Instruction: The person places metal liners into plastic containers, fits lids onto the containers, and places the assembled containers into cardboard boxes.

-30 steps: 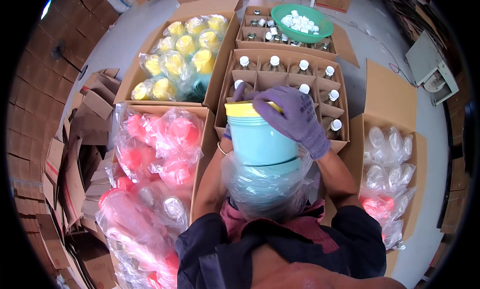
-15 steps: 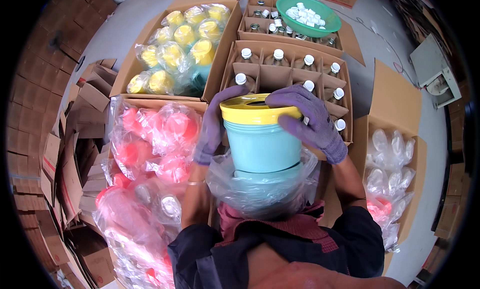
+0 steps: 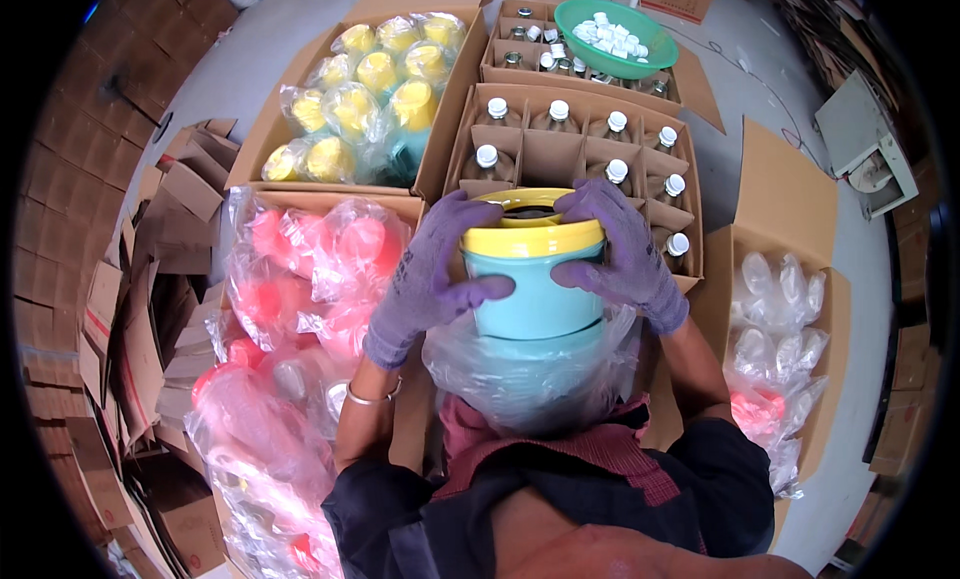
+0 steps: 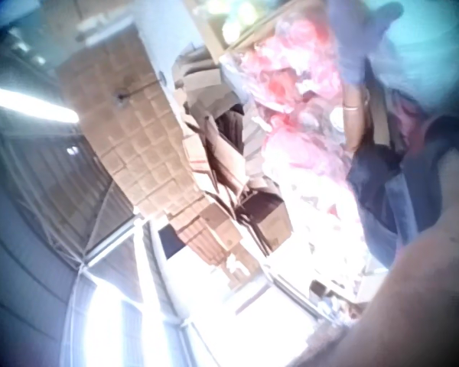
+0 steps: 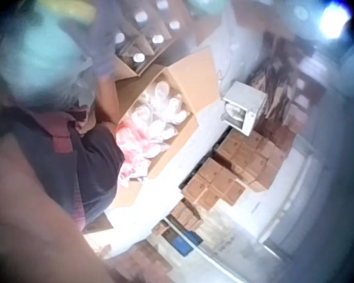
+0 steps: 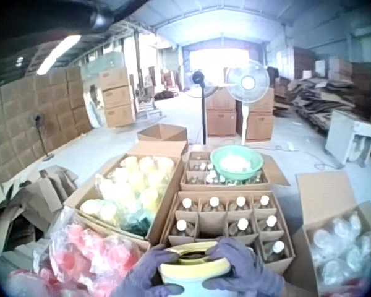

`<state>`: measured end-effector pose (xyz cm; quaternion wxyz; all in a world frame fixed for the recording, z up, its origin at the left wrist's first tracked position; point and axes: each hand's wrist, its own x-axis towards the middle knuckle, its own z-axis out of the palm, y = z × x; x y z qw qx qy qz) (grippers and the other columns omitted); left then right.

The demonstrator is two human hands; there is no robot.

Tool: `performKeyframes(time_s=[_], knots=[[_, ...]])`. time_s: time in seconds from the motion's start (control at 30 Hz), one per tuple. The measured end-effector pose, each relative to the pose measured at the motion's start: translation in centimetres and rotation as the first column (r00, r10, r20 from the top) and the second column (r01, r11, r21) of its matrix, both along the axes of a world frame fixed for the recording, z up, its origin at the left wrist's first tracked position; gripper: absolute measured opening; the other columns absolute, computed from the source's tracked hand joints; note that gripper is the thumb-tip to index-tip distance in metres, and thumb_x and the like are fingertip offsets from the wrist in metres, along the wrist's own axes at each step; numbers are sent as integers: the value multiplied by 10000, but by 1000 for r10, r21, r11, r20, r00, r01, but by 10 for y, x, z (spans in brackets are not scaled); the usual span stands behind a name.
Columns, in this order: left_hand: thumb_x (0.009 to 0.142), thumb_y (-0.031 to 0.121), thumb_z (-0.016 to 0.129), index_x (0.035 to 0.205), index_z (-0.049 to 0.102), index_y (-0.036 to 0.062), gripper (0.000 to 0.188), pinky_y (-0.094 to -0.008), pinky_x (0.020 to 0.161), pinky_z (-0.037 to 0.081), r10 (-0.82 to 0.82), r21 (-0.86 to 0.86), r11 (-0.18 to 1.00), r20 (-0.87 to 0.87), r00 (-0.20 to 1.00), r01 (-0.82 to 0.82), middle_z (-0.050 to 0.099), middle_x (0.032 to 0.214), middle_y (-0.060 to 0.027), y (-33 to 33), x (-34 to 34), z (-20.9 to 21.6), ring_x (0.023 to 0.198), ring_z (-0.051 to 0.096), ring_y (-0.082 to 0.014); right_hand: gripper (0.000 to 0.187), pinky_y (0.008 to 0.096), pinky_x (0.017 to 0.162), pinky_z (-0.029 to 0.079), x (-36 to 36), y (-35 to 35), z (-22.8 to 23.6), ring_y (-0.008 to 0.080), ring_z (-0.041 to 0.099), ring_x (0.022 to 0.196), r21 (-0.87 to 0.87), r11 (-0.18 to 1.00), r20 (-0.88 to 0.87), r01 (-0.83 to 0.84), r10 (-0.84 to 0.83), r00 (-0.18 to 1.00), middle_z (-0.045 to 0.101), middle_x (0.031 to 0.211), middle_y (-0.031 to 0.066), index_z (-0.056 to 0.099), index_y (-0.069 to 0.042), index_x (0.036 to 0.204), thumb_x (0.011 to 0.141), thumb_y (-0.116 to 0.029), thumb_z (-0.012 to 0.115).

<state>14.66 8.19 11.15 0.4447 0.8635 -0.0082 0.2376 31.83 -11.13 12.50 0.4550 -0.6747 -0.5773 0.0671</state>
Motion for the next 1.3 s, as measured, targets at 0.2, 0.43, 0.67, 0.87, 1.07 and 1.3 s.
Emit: performKeyframes(time_s=[0.2,0.43,0.67,0.87,1.07,1.3], knots=[[749,392,787,1169,578,48,582,-485,1108,331,-42,42,998,76,996,39,602,1158,-166,1,1,-17,1210,505,-391,508,427,786,448,-14,1,-2,346,560,890,104,994,267,33,-60,962,557,938,137,555,-28,980,677,-348,807],[985,537,411,1213,560,-18,618,-428,1045,418,77,-782,612,208,975,118,620,1173,-172,-1,30,-53,1133,580,-302,464,423,763,466,7,8,24,330,581,812,-8,996,-53,-83,83,995,574,871,132,607,-47,1041,758,-377,767],[1037,463,273,956,606,-9,582,-393,916,496,-50,-951,223,210,976,216,656,1039,-181,2,74,-96,985,628,-291,247,349,763,506,-19,27,34,295,662,868,-152,983,-56,107,-117,992,664,931,162,713,-64,938,861,-293,664],[934,276,504,878,594,25,273,-413,881,461,210,309,912,218,953,-272,612,848,-139,-28,23,-9,850,606,-302,439,367,861,519,39,20,-48,263,662,883,351,921,-466,-170,329,821,663,816,141,654,32,829,976,-314,427],[810,354,696,1001,638,31,380,-443,844,456,141,559,801,169,976,-212,616,931,-142,-45,31,31,862,594,-332,418,384,847,532,49,38,-92,243,651,827,531,840,-558,-115,449,698,646,794,126,583,-7,800,999,-306,371],[853,300,695,1085,626,30,362,-420,888,473,-61,497,867,27,998,40,634,1017,-138,-53,38,31,1000,607,-306,351,311,776,529,32,14,-65,203,660,839,316,949,-664,21,205,719,687,905,107,629,23,902,974,-264,438]])
